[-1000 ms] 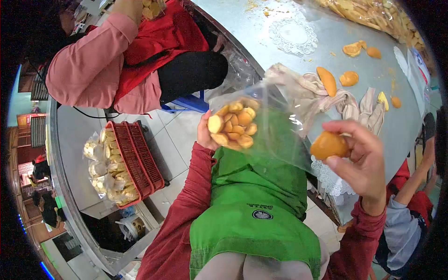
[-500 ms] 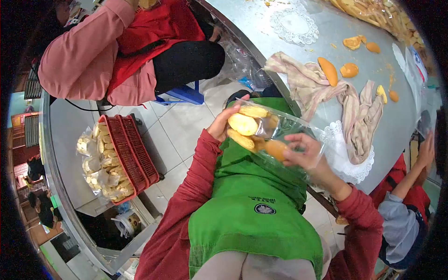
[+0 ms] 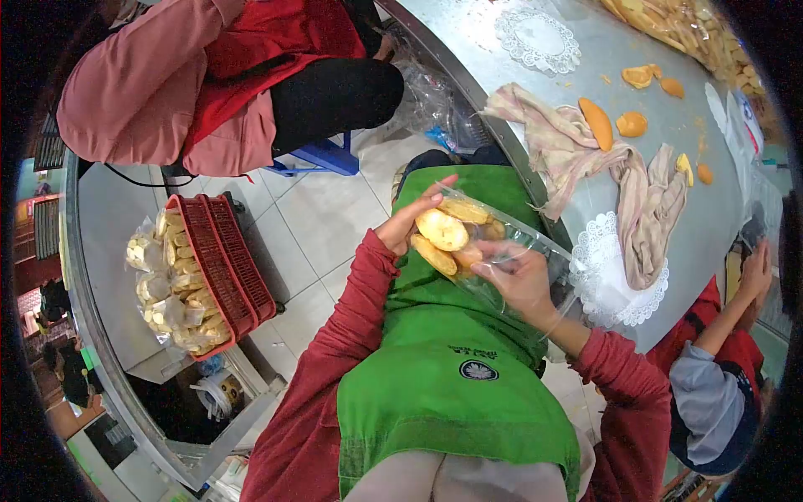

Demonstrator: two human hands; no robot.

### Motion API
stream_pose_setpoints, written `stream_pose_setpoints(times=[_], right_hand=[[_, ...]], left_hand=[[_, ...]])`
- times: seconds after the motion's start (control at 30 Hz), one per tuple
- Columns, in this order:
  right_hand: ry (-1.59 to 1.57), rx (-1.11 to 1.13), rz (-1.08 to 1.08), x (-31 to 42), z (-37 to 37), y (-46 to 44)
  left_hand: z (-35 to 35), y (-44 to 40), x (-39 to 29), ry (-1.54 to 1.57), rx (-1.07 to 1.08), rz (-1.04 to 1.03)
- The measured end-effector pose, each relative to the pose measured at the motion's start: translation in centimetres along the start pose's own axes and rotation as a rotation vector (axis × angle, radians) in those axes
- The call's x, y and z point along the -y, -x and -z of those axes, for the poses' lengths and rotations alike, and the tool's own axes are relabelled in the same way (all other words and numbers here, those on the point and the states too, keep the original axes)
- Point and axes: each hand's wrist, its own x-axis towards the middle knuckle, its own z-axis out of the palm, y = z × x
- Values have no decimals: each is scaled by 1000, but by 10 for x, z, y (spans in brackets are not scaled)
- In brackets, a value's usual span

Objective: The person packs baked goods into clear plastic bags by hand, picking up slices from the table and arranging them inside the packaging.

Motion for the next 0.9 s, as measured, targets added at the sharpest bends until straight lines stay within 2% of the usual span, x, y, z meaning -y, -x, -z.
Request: stream_pose_setpoints(times=[0.23, 0.43, 0.53, 0.63, 0.73, 0.83, 0.9], right_hand=[[9, -18, -100, -6, -10, 13], [-185, -81, -156, -9, -17, 11], [-56, -61, -171, -7, -13, 15], [-166, -89, -97, -17, -13, 16], [-148, -99, -152, -14, -14, 14], [-222, -124, -116, -10, -24, 10], [-83, -101, -91, -10, -29, 8]], left_hand=[[9, 9, 5, 34, 27, 49], [5, 10, 8, 32, 35, 38], [8, 9, 9, 22, 38, 40], [6, 9, 9, 22, 42, 49], [6, 8, 10, 32, 62, 59], [8, 7, 11, 35, 80, 69], [10, 6, 11, 41, 80, 73]])
